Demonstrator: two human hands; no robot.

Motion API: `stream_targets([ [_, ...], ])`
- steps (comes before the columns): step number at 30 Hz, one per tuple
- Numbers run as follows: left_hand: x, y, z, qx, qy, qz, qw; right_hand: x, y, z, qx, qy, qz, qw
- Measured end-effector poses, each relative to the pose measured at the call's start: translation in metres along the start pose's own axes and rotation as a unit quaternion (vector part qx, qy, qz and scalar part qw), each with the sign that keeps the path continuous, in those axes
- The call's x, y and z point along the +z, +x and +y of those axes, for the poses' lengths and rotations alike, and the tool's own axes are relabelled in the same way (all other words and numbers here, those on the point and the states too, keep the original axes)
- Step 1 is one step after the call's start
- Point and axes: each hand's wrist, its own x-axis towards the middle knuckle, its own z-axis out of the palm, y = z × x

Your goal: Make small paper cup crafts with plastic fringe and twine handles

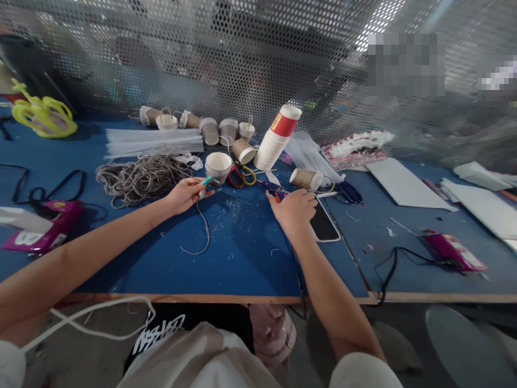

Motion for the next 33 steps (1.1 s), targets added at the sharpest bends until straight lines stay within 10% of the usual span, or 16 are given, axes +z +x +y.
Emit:
stream_targets([
  [6,-0.004,-0.001,-0.002,-0.014,-0.006,-0.040,0.999,-0.005,0.016,0.006,-0.010,0.009,-0.176,0.984],
  [16,-0.006,-0.004,0.007,-0.054,-0.023,-0.119,0.991,-0.034,0.001,0.002,-0.045,0.216,-0.109,0.969],
  [22,-0.001,-0.005,0.007,-0.051,-0.058,-0.075,0.994,-0.027,-0.017,-0.008,-0.127,0.248,0.009,0.960],
  [33,0.005,-0.006,0.009,-0.081,-0.069,-0.051,0.993,-0.005,-0.029,-0.013,-0.229,0.256,-0.016,0.939],
])
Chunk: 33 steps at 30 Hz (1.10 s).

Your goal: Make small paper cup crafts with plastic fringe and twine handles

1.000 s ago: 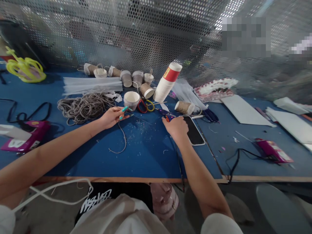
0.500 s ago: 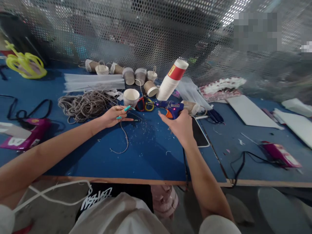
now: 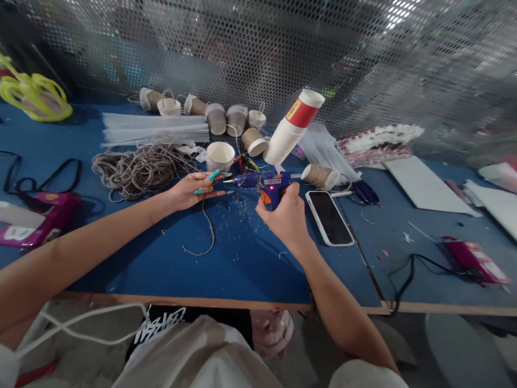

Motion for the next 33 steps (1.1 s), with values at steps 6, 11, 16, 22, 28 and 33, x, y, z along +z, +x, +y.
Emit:
stream_targets([
  [6,0.0037,-0.0022,0.0026,-0.009,-0.011,0.013,1.000,0.0056,-0.0014,-0.0004,-0.002,-0.009,-0.016,1.000],
  [11,0.0022,-0.0017,0.0017,-0.010,-0.005,0.010,1.000,0.0072,-0.0011,-0.0004,0.006,-0.011,-0.020,1.000],
  [16,0.0024,-0.0016,0.0008,-0.009,0.006,0.010,1.000,0.0086,-0.0014,-0.0004,-0.002,-0.008,-0.014,1.000],
  [22,-0.0005,0.0001,-0.0004,-0.005,0.001,0.003,1.000,0.0092,-0.0020,0.0006,0.001,-0.009,-0.012,1.000],
  [28,-0.0011,0.0006,-0.0004,-0.004,-0.009,-0.004,1.000,0.0086,-0.0024,0.0012,-0.004,-0.010,-0.014,1.000],
  [33,-0.0031,0.0019,-0.0018,-0.004,-0.016,0.004,1.000,0.0085,-0.0028,0.0025,-0.007,-0.016,-0.004,1.000],
])
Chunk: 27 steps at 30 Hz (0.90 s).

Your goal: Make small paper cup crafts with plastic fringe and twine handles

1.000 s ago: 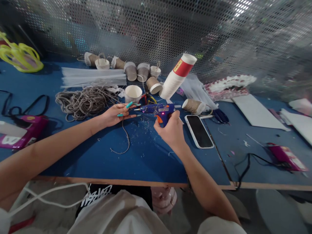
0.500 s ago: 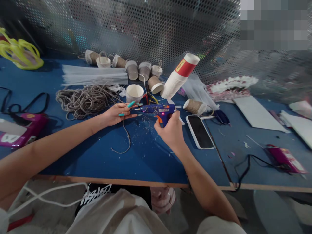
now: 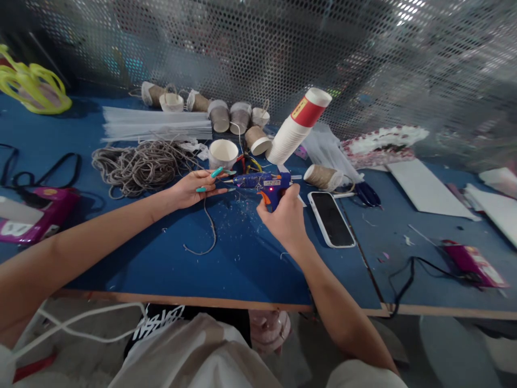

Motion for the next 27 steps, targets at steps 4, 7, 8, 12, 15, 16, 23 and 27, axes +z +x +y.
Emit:
stream_targets([
  [4,0.0000,-0.0004,0.0001,0.003,-0.010,0.000,1.000,-0.0003,-0.0001,0.0006,-0.004,0.000,0.009,1.000],
  [7,0.0035,-0.0026,0.0021,-0.005,-0.008,0.007,1.000,-0.0012,0.0000,0.0003,-0.001,-0.002,0.006,1.000],
  [8,0.0048,-0.0034,0.0029,-0.007,-0.008,0.011,1.000,-0.0015,0.0001,0.0002,0.001,-0.004,0.004,1.000],
  [12,0.0070,-0.0044,0.0042,-0.001,-0.010,0.020,1.000,-0.0020,0.0000,0.0010,0.005,-0.013,0.004,1.000],
  [15,0.0046,-0.0029,0.0033,-0.004,-0.009,0.016,1.000,-0.0017,-0.0002,0.0026,-0.004,-0.009,0.007,1.000],
  [16,0.0036,-0.0023,0.0030,-0.004,-0.009,0.015,1.000,-0.0015,-0.0003,0.0032,-0.006,-0.008,0.008,1.000],
  [23,0.0024,-0.0017,0.0023,0.004,-0.007,0.016,1.000,-0.0017,-0.0004,0.0045,-0.005,-0.014,0.011,1.000],
  [27,0.0013,-0.0011,0.0022,0.007,-0.010,0.007,1.000,-0.0029,-0.0005,0.0050,-0.011,-0.014,0.013,1.000],
])
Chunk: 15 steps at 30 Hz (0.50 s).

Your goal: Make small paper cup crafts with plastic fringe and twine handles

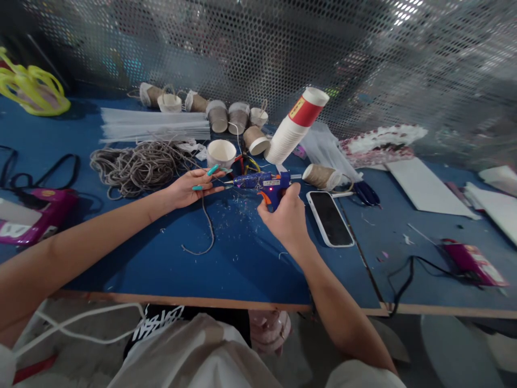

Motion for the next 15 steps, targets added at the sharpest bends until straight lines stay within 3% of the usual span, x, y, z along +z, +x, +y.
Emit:
stream_targets([
  [15,-0.0015,0.0003,0.0016,-0.012,0.007,0.000,1.000,-0.0035,-0.0004,-0.0010,-0.004,-0.009,-0.003,1.000],
])
